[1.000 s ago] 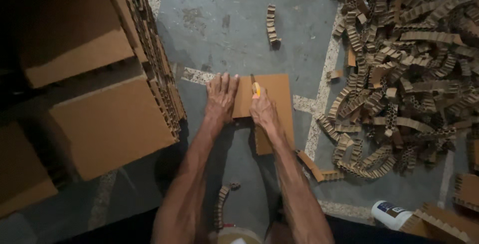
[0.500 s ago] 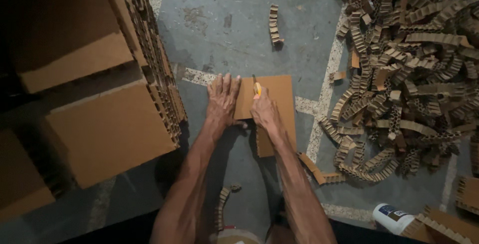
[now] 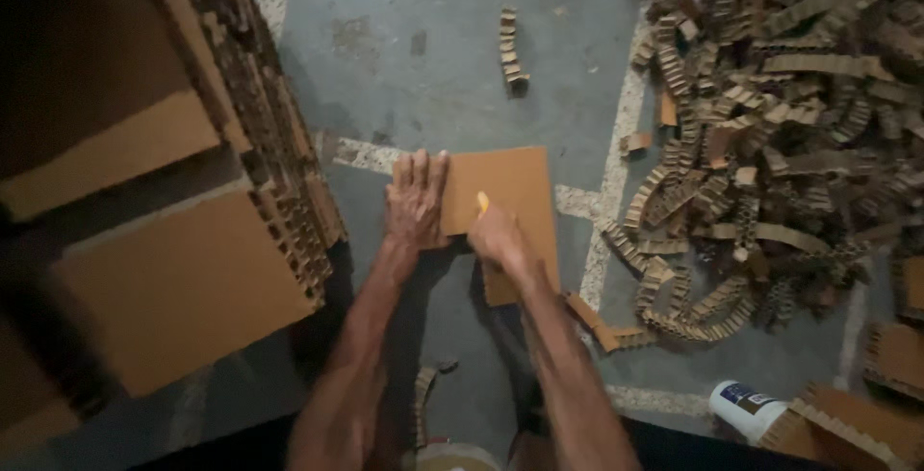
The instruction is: The person uses a metal ruler and a yellow utility knife to cut a piece of corrugated cardboard into smaller rectangular sections. They repeatedly score the cardboard along the ruler and snap the pieces apart, accumulating a pile of cut strips on the floor.
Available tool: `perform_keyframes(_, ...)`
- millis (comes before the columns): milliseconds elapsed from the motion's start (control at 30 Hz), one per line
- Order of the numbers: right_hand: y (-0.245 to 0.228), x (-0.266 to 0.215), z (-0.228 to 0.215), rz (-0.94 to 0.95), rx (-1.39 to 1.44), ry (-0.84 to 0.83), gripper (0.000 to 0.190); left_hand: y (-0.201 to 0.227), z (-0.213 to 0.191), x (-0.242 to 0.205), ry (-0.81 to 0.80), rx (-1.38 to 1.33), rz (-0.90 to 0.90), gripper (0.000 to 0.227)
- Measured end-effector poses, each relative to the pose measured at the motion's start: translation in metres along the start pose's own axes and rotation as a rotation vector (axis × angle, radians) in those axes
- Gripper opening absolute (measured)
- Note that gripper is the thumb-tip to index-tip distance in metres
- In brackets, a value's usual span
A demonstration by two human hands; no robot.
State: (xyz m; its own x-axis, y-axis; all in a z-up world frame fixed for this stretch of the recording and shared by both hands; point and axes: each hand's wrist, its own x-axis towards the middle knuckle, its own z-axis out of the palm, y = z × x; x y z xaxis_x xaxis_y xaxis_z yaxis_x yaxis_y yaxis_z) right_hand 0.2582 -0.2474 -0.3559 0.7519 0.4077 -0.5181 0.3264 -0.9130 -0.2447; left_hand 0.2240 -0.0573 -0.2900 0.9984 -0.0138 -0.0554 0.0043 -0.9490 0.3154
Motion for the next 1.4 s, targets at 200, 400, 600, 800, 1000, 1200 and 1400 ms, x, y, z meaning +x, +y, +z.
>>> perform_keyframes(200,-0.035,-0.081,-0.031,0.380,0.339,0.028,0.036,0.001,0.001,-0.006,0.019,-0.015,0.015,0.139)
perform_keyframes(400,-0.006,-0.172,-0.024,0.330,0.377,-0.212,0.036,0.009,-0.003,-0.004,0.064,0.036,-0.015,0.137)
perform_keyframes(600,0.072,-0.172,-0.012,0.605,0.567,0.663,0.028,0.006,-0.008,0.001,-0.033,0.045,0.011,0.141)
perform_keyframes(800,0.112,-0.119,0.010,0.375,0.299,0.751,0.037,0.003,-0.010,-0.001,-0.009,0.078,0.065,0.139)
perform_keyframes(1000,0.114,-0.120,0.017,0.394,0.369,0.771,0.036,0.004,-0.015,0.001,-0.114,0.112,0.020,0.142)
perform_keyframes(1200,0.125,-0.108,0.006,0.510,0.363,0.571,0.040,0.009,-0.026,-0.002,-0.118,0.096,0.013,0.143)
perform_keyframes(1400,0.141,-0.096,0.010,0.530,0.260,0.464,0.051,0.005,-0.020,-0.003,-0.118,0.077,0.024,0.147)
